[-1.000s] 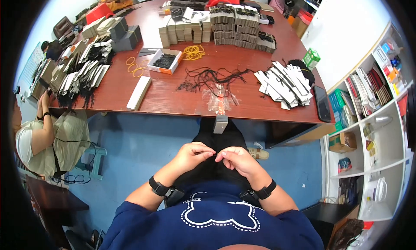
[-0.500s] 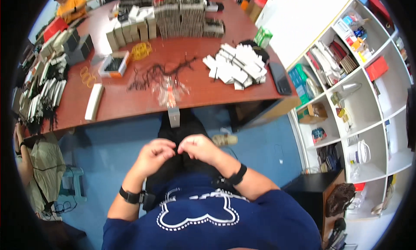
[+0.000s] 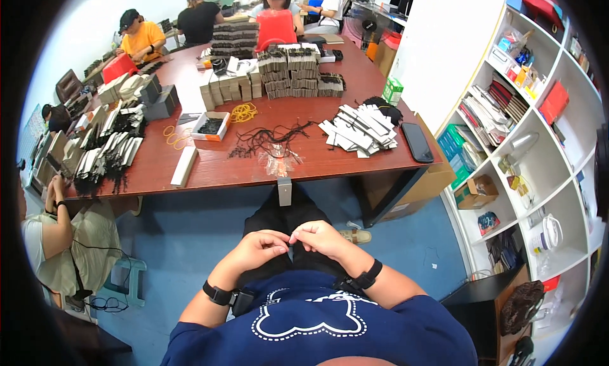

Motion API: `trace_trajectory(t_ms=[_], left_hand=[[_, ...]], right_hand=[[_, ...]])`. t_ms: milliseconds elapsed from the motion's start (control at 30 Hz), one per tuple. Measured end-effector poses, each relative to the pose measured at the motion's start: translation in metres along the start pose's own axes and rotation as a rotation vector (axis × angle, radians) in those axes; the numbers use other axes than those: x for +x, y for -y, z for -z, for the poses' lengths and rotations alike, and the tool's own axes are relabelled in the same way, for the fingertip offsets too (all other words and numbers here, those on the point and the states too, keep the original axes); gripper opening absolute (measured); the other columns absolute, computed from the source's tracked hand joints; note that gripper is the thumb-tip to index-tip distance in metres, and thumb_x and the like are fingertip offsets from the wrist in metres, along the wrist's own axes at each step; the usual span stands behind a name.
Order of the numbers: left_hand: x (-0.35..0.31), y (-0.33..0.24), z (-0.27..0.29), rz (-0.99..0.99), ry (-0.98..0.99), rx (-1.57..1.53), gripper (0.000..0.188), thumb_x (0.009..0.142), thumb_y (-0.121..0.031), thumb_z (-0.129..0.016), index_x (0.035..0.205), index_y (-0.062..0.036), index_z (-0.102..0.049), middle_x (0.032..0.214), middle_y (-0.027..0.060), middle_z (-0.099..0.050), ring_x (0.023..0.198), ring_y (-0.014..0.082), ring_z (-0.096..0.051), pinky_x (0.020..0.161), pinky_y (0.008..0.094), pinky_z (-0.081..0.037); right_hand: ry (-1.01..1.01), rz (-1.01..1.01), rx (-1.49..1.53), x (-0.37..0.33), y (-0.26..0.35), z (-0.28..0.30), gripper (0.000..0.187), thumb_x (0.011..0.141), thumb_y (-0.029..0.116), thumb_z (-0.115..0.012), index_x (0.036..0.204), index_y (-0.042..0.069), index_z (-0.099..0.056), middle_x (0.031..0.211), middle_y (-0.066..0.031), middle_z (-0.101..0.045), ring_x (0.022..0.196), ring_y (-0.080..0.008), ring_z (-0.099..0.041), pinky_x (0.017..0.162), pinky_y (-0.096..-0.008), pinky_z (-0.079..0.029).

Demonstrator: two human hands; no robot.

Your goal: Manually assembling small components or lanyards while sitting at a workstation.

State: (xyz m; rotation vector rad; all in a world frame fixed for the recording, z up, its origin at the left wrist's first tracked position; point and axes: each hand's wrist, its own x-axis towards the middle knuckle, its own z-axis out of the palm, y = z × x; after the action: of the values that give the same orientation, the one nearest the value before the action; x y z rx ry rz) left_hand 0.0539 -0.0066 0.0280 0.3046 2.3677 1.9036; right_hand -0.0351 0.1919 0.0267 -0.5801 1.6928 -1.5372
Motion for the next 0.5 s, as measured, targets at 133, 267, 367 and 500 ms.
trace_trajectory(t_ms=[133,267,367,500], left_hand=[[-0.017,-0.012,-0.004,0.106,0.032,-0.06,0.009,0.085,-0.004,-0.064,0.089,0.0008,-0.07,0.093,0.0056,-0.067,0.08,0.0113,-0.06,0.074,0.0254,-0.049],[-0.033,-0.02,-0.006,0.082,-0.004,-0.088,0.01,0.085,-0.004,-0.064,0.091,0.0008,-0.069,0.092,0.0056,-0.067,0.081,0.0118,-0.061,0.074,0.0253,-0.049],[-0.043,-0.023,-0.008,-0.115,-0.035,0.023,0.009,0.085,-0.003,-0.063,0.091,0.001,-0.069,0.092,0.0055,-0.067,0.082,0.0123,-0.061,0.074,0.0252,-0.05],[-0.051,-0.022,-0.005,-0.051,-0.049,0.0,0.01,0.085,-0.004,-0.063,0.091,0.0009,-0.069,0.093,0.0054,-0.067,0.083,0.012,-0.062,0.074,0.0251,-0.05]], right_hand=[[-0.001,0.018,0.03,-0.018,0.009,-0.012,0.021,0.09,0.018,-0.054,0.086,0.003,-0.069,0.067,0.0023,-0.059,0.055,-0.0046,-0.046,0.053,-0.0198,-0.039],[0.012,0.057,-0.026,-0.03,0.016,-0.022,0.022,0.092,0.023,-0.054,0.09,0.007,-0.07,0.059,0.0038,-0.053,0.054,-0.0042,-0.045,0.05,-0.0195,-0.035],[0.013,0.086,-0.061,-0.033,0.018,-0.029,0.023,0.092,0.023,-0.054,0.091,0.007,-0.07,0.06,0.0039,-0.052,0.055,-0.0042,-0.045,0.051,-0.0199,-0.035],[0.01,0.128,-0.085,-0.03,0.021,-0.036,0.023,0.092,0.023,-0.054,0.093,0.006,-0.07,0.061,0.004,-0.053,0.056,-0.0041,-0.045,0.051,-0.0198,-0.036]])
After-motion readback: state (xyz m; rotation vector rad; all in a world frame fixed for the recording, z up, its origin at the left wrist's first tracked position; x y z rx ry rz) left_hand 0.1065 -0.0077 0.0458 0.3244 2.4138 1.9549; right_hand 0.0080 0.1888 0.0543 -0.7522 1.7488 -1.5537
